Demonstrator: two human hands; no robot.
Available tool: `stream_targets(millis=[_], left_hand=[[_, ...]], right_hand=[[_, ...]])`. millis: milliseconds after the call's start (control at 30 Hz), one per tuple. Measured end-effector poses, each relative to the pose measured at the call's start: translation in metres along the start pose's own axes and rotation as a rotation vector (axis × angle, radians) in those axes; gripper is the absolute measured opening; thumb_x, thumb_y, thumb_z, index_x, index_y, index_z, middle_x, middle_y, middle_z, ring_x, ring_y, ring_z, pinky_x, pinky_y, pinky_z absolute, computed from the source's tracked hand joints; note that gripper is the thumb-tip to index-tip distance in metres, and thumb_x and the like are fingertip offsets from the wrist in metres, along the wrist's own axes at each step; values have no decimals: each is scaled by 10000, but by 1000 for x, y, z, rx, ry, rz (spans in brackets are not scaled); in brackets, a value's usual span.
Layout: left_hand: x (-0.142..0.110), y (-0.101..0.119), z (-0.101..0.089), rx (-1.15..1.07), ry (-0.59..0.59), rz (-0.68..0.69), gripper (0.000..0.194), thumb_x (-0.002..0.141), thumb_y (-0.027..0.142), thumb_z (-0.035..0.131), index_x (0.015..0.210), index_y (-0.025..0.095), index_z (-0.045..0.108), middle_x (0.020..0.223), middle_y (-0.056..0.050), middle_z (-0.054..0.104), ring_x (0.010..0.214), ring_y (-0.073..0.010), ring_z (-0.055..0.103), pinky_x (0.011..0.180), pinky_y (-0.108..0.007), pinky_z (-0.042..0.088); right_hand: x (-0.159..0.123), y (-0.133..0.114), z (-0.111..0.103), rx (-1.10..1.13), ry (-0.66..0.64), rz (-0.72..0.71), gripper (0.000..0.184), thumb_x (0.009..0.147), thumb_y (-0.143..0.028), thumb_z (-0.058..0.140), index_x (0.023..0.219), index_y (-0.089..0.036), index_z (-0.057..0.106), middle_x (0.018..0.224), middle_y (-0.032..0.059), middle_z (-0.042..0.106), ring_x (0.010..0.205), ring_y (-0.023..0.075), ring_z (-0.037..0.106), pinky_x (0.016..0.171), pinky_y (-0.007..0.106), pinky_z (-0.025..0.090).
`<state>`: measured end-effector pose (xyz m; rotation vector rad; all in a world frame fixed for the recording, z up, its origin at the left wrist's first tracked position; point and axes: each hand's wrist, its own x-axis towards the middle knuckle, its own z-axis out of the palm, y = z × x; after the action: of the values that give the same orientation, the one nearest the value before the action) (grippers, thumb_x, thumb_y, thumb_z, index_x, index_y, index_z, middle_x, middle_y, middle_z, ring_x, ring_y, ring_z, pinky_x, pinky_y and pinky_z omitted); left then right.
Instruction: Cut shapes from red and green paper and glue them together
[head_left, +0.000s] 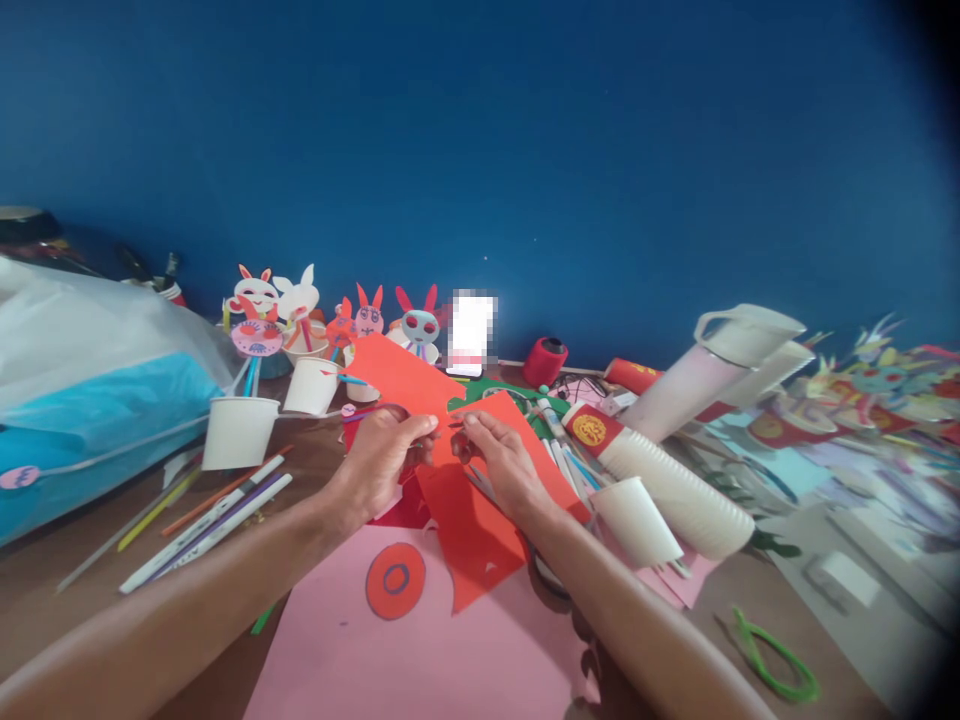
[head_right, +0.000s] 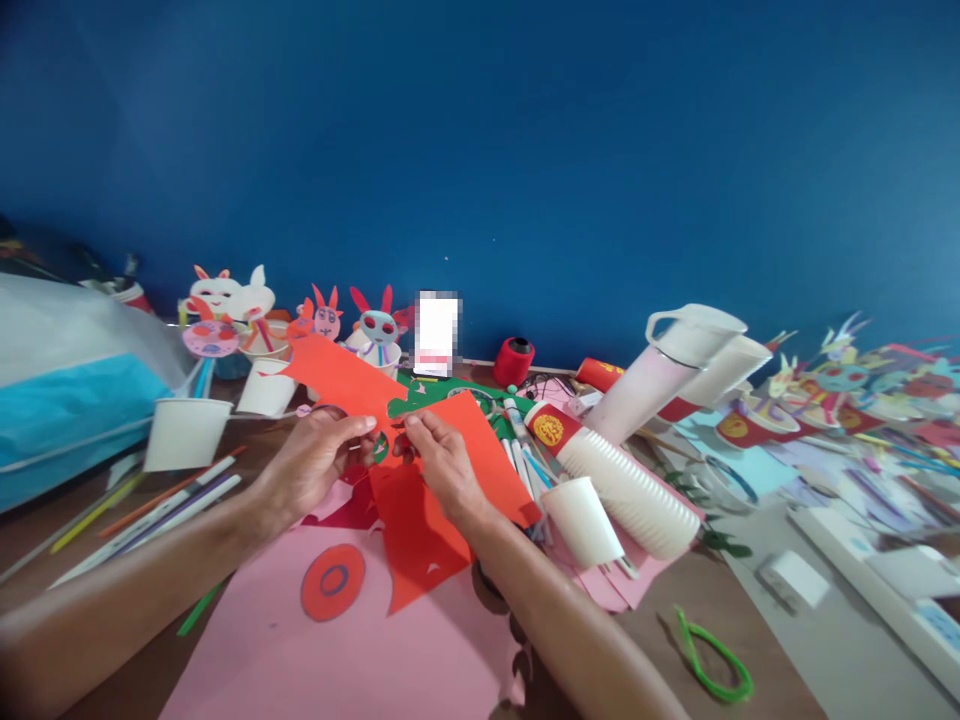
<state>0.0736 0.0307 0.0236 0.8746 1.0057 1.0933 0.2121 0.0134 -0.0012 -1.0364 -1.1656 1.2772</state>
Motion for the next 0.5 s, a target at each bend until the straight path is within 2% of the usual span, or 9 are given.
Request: stream_targets(millis=[200,333,500], left_hand=[[1,-3,-1,47,-3,40,159,596,219,649,527,137,531,506,7,560,431,-95,495,458,-240,412],[1,-5,-2,60,-8,54,135,607,220,640,555,125,560,516,2,566,440,-98,502,470,-243,415],[0,-5,-1,97,17,96,135,605,234,636,552,131,566,502,4,559,453,-103,504,481,-245,419]], right_hand=[[0,-1,0,8,-24,-17,346,849,-398,423,747,-143,634,650,14,543,592,107,467,592,246,366],[0,2,1,38,7,-15,372,837,-435,432,744,-149,652,673,23,559,614,116,475,613,254,369],[2,11,1,124,10,35,407,829,-471,415,745,-152,652,683,29,556,615,121,475,615,258,369]])
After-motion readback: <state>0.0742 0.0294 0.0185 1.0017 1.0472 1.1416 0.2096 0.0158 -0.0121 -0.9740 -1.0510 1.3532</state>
